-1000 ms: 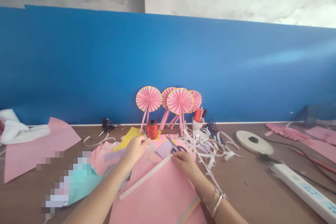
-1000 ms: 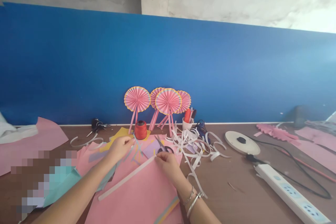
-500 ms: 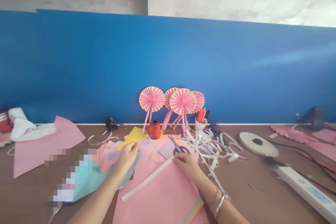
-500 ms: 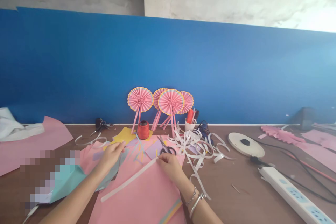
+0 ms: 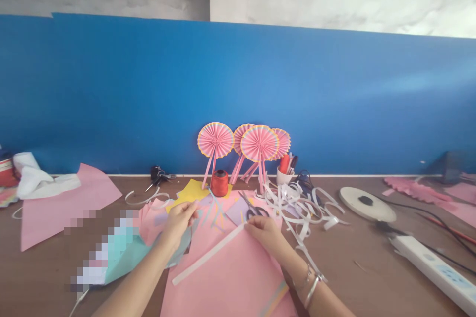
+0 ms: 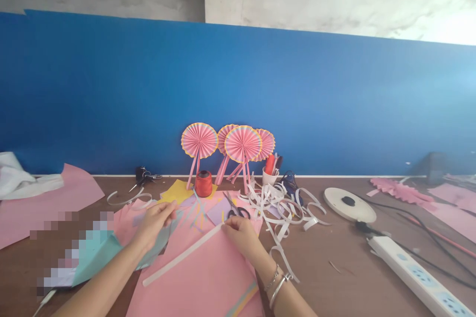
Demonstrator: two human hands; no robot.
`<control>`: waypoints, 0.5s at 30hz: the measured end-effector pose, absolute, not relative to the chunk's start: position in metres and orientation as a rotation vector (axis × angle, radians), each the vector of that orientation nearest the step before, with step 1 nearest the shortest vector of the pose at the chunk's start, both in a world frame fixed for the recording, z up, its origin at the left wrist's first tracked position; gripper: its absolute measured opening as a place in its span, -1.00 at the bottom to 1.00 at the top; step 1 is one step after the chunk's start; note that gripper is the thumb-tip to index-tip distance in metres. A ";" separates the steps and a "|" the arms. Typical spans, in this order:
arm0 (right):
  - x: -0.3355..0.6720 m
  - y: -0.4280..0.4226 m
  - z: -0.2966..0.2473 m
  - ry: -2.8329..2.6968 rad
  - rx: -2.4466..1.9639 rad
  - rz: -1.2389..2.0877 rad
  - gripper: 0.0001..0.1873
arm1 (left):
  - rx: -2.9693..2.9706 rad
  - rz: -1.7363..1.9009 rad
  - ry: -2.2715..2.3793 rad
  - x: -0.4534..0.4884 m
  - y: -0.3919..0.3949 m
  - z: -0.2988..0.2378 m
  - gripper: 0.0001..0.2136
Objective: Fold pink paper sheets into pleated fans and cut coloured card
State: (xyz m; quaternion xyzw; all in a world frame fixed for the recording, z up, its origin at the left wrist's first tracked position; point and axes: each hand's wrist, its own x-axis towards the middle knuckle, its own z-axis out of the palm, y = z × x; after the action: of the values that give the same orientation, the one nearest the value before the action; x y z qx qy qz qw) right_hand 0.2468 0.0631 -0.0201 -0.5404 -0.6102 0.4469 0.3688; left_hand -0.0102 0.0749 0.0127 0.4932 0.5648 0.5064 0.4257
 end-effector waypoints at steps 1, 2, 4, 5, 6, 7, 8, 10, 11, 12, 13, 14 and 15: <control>0.247 0.063 -0.020 -1.570 -1.387 1.154 -0.76 | 1.208 1.250 1.381 -0.009 0.075 0.013 -0.63; 0.247 0.063 -0.020 -1.572 -1.386 1.161 -0.76 | 1.186 1.234 1.349 -0.009 0.074 0.014 -0.64; 0.248 0.063 -0.020 -1.575 -1.383 1.169 -0.76 | 1.146 1.206 1.283 -0.007 0.074 0.015 -0.66; 0.248 0.064 -0.020 -1.576 -1.379 1.170 -0.76 | 1.125 1.192 1.250 -0.007 0.073 0.016 -0.66; 0.248 0.064 -0.021 -1.576 -1.377 1.169 -0.77 | 1.114 1.184 1.239 -0.007 0.073 0.016 -0.66; 0.248 0.064 -0.021 -1.573 -1.377 1.164 -0.77 | 1.116 1.186 1.253 -0.007 0.073 0.015 -0.65; 0.247 0.064 -0.021 -1.567 -1.378 1.157 -0.77 | 1.127 1.196 1.288 -0.008 0.074 0.014 -0.64; 0.247 0.064 -0.021 -1.550 -1.390 1.142 -0.77 | 1.170 1.236 1.388 -0.009 0.074 0.012 -0.66; 0.246 0.063 -0.021 -1.537 -1.403 1.135 -0.77 | 1.226 1.267 1.440 -0.009 0.074 0.010 -0.71; 0.246 0.063 -0.020 -1.520 -1.417 1.132 -0.76 | 1.310 1.287 1.475 -0.008 0.074 0.009 -0.76; 0.245 0.063 -0.019 -1.499 -1.432 1.140 -0.76 | 1.423 1.294 1.495 -0.008 0.074 0.008 -0.82; 0.245 0.062 -0.019 -1.474 -1.442 1.163 -0.75 | 1.559 1.298 1.514 -0.006 0.074 0.008 -0.86; 0.245 0.062 -0.017 -1.447 -1.441 1.196 -0.74 | 1.699 1.306 1.532 -0.004 0.073 0.008 -0.89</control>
State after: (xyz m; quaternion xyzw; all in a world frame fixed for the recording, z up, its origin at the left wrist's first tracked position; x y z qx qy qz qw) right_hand 0.2445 0.0616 -0.0175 -0.5636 -0.5660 0.4680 0.3781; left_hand -0.0037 0.0727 0.0078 0.6242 0.5630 0.4799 0.2511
